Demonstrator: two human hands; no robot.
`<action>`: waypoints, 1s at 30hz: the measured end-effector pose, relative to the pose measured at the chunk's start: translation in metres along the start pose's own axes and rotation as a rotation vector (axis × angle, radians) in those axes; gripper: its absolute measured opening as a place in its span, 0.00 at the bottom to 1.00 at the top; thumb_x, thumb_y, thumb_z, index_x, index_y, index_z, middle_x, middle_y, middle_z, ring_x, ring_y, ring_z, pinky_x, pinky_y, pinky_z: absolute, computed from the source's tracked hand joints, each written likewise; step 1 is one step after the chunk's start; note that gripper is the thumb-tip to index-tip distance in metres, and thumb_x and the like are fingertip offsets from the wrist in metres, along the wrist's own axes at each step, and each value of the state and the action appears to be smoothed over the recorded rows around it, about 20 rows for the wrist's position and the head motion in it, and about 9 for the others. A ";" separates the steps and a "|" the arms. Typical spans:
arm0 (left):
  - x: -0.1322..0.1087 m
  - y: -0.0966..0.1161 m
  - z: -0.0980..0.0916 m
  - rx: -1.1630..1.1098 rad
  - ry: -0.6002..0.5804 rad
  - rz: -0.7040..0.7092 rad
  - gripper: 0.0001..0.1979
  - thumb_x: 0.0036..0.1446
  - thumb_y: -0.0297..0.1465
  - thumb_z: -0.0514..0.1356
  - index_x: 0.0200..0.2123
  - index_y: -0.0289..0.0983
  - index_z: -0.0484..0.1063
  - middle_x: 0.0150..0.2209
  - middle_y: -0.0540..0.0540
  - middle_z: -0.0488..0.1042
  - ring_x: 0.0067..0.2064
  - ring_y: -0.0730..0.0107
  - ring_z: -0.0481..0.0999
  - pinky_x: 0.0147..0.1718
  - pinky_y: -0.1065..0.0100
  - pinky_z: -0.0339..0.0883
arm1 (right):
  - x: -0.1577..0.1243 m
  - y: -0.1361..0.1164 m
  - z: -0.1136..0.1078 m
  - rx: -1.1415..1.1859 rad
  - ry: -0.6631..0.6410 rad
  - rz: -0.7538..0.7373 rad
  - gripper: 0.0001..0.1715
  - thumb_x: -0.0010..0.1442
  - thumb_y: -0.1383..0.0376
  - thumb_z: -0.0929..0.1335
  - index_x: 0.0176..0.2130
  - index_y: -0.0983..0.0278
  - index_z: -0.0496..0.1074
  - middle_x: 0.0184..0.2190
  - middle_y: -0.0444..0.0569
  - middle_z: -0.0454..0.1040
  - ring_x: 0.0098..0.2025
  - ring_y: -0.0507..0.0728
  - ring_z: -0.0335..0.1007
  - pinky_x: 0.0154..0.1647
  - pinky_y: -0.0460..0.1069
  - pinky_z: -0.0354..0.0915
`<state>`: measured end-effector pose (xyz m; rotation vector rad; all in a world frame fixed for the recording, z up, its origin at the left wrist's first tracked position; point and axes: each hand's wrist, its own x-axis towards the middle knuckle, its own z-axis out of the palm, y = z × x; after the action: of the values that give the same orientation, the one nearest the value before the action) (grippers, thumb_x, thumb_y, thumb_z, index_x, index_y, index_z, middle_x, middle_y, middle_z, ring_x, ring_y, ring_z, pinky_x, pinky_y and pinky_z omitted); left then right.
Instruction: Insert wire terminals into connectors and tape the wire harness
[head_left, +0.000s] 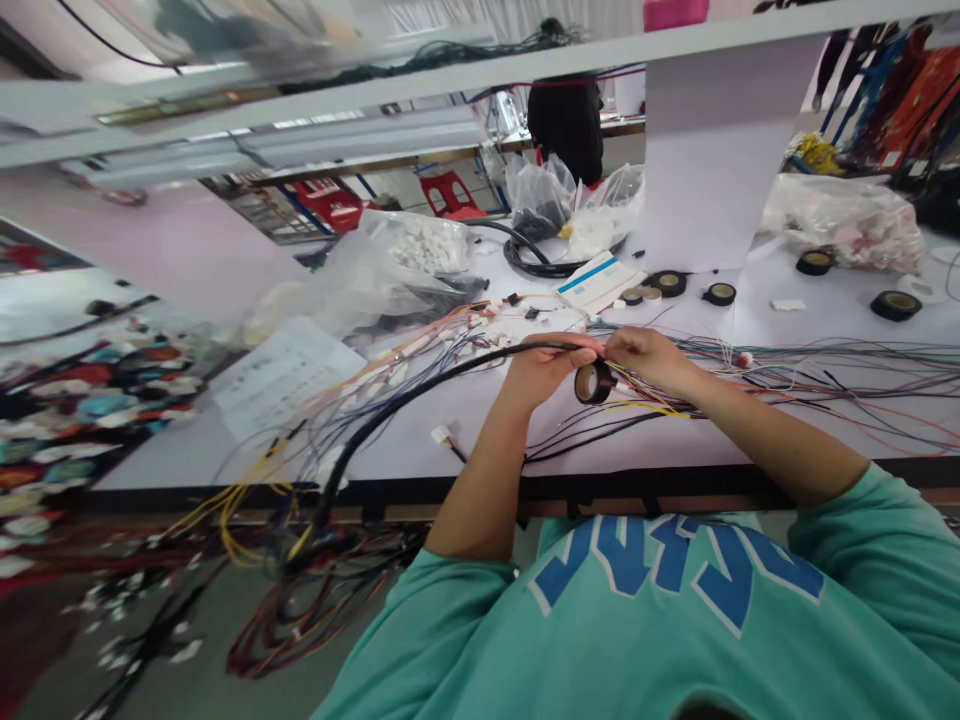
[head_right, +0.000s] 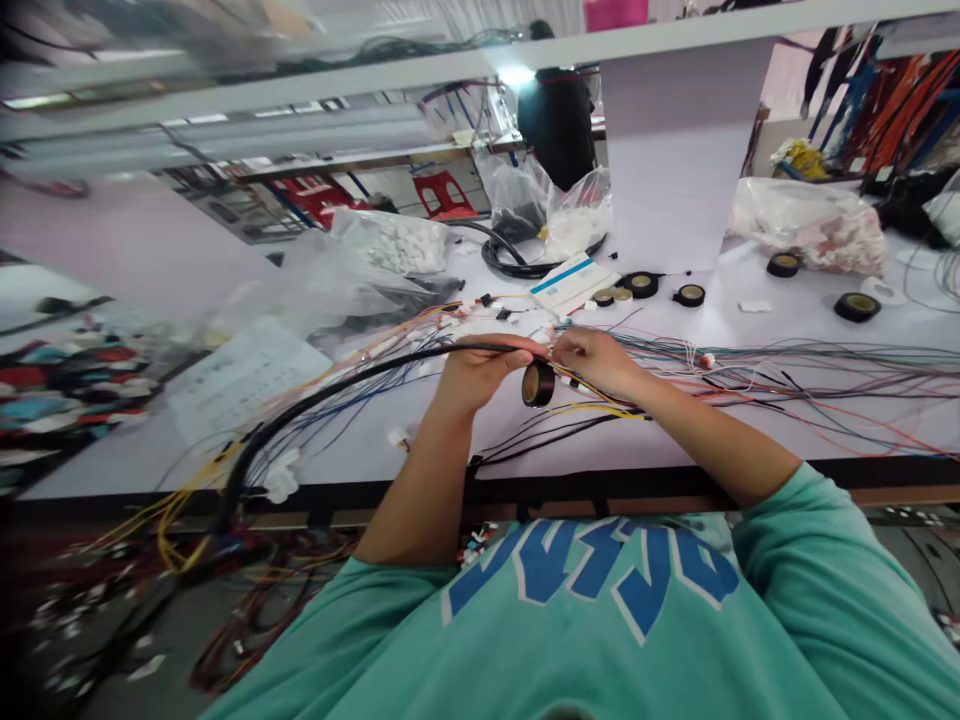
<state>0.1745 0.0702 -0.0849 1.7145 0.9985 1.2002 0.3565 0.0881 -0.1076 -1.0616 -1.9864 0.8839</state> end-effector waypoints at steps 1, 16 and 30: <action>0.000 0.000 0.001 -0.024 0.036 -0.044 0.17 0.41 0.44 0.68 0.25 0.35 0.79 0.26 0.45 0.78 0.29 0.65 0.77 0.30 0.65 0.73 | -0.003 -0.001 -0.002 -0.075 0.050 -0.104 0.09 0.57 0.64 0.62 0.36 0.65 0.70 0.33 0.48 0.73 0.35 0.53 0.68 0.37 0.50 0.64; -0.006 -0.005 0.007 -0.122 0.088 -0.145 0.15 0.40 0.41 0.65 0.23 0.34 0.74 0.17 0.47 0.72 0.20 0.69 0.71 0.22 0.69 0.66 | -0.028 -0.015 -0.025 -0.779 -0.069 -0.468 0.20 0.65 0.59 0.59 0.48 0.67 0.70 0.35 0.54 0.77 0.37 0.57 0.69 0.43 0.53 0.52; 0.009 -0.017 0.022 -0.189 0.317 -0.062 0.23 0.42 0.51 0.64 0.26 0.36 0.73 0.28 0.46 0.76 0.29 0.68 0.75 0.28 0.68 0.71 | -0.008 0.011 0.006 0.582 -0.147 0.037 0.20 0.54 0.50 0.68 0.34 0.65 0.70 0.26 0.44 0.72 0.29 0.50 0.67 0.34 0.47 0.64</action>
<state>0.1951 0.0812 -0.1028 1.3645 1.0761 1.5051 0.3595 0.0850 -0.1217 -0.7105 -1.6589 1.4784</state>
